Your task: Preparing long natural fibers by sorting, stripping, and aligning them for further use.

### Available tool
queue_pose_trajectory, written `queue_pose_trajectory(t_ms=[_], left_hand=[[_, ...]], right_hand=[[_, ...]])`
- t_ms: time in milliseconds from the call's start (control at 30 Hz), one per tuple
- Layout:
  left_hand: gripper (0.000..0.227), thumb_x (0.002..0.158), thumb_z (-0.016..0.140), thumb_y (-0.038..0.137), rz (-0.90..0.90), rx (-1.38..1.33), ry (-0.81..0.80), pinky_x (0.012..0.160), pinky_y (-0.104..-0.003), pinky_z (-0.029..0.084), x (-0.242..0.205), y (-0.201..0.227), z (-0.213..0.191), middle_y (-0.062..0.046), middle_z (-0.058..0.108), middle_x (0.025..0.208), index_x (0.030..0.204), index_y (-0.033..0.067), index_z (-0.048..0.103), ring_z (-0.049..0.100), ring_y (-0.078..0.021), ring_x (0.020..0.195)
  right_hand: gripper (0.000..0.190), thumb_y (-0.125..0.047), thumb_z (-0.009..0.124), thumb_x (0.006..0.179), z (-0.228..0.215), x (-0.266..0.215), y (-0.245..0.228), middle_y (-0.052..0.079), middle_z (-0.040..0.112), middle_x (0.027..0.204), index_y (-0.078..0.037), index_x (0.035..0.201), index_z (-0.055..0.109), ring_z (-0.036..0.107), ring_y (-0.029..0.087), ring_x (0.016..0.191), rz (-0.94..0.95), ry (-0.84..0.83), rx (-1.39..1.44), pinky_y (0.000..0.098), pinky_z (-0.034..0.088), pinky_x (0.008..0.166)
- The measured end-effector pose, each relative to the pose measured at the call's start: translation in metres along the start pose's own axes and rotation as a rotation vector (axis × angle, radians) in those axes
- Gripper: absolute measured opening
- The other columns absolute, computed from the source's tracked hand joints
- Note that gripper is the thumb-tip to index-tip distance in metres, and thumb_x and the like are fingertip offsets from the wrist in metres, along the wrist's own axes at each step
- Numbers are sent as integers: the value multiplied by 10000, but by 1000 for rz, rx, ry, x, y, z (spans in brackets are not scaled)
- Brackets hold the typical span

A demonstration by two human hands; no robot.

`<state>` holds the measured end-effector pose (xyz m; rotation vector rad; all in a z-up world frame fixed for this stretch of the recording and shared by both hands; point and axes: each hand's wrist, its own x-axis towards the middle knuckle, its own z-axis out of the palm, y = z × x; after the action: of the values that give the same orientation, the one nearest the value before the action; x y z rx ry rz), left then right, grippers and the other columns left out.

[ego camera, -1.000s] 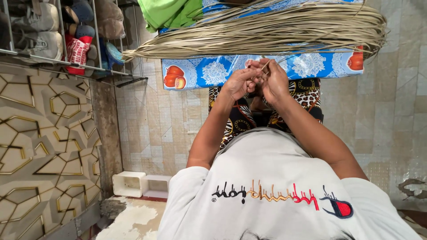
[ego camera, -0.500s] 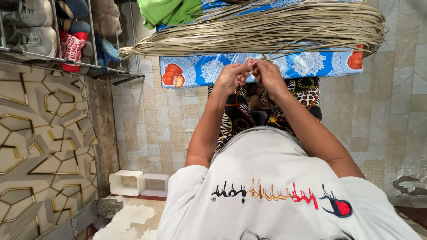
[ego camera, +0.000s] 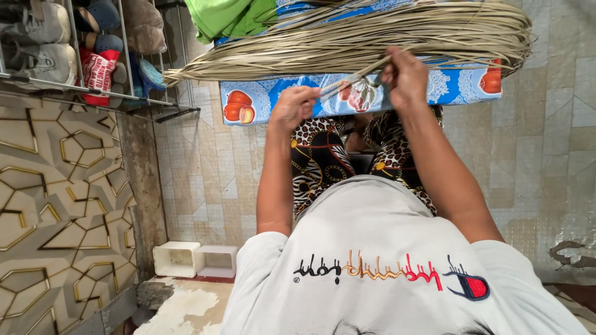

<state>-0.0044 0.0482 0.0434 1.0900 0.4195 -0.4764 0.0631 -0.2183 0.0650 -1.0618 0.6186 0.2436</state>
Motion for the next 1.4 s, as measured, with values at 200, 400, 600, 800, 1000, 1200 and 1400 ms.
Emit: queue_pose_trajectory(t_ms=[200,400,600,800,1000,1200,1400], left_hand=[[280,962,710,90,115,-225,-117,360,-171,310,-14,7,-75,74,505,550,694,108,629,389,-28,407],[382,983,649,83,141,-167,-46,360,-176,232,-23,1,-112,63,397,526,657,162,466,322,-22,386],[413,1003,611,100,156,-168,-69,369,-170,205,-40,4,-125,56,369,491,628,148,447,290,-21,378],[256,972,626,144,163,-318,-117,396,-177,224,-30,-17,-146,60,422,576,730,139,541,328,-16,404],[289,987,667,211,269,-406,-45,437,-181,222,-30,-19,-147,56,415,684,756,164,500,255,-14,444],[205,1000,668,216,301,-196,-122,412,-188,216,-36,-18,-136,34,389,487,920,28,687,325,-38,419],[147,976,663,81,411,-135,-249,461,-193,252,-45,-10,-125,4,421,493,863,-11,682,309,-39,419]], right_hand=[[118,-44,749,964,-22,48,-25,35,646,700,45,1041,752,626,112,546,-161,55,86,256,533,439],[94,-35,732,957,-33,73,-22,56,636,640,51,987,754,654,135,512,-202,92,92,276,558,408],[122,-24,713,961,-44,91,-26,76,649,666,77,1019,751,649,142,512,-201,122,139,273,569,403],[140,-7,713,955,-45,93,-27,81,675,664,62,1071,748,655,136,539,-135,121,181,253,587,449],[188,-54,733,942,-50,92,-30,93,697,684,60,1089,758,682,138,570,-111,126,227,255,638,505],[206,-67,732,938,-53,90,-34,93,696,681,61,1098,745,679,135,554,-104,119,226,247,648,510],[160,-20,716,954,-50,72,-48,96,706,697,67,1084,748,685,136,547,-88,155,234,233,651,500]])
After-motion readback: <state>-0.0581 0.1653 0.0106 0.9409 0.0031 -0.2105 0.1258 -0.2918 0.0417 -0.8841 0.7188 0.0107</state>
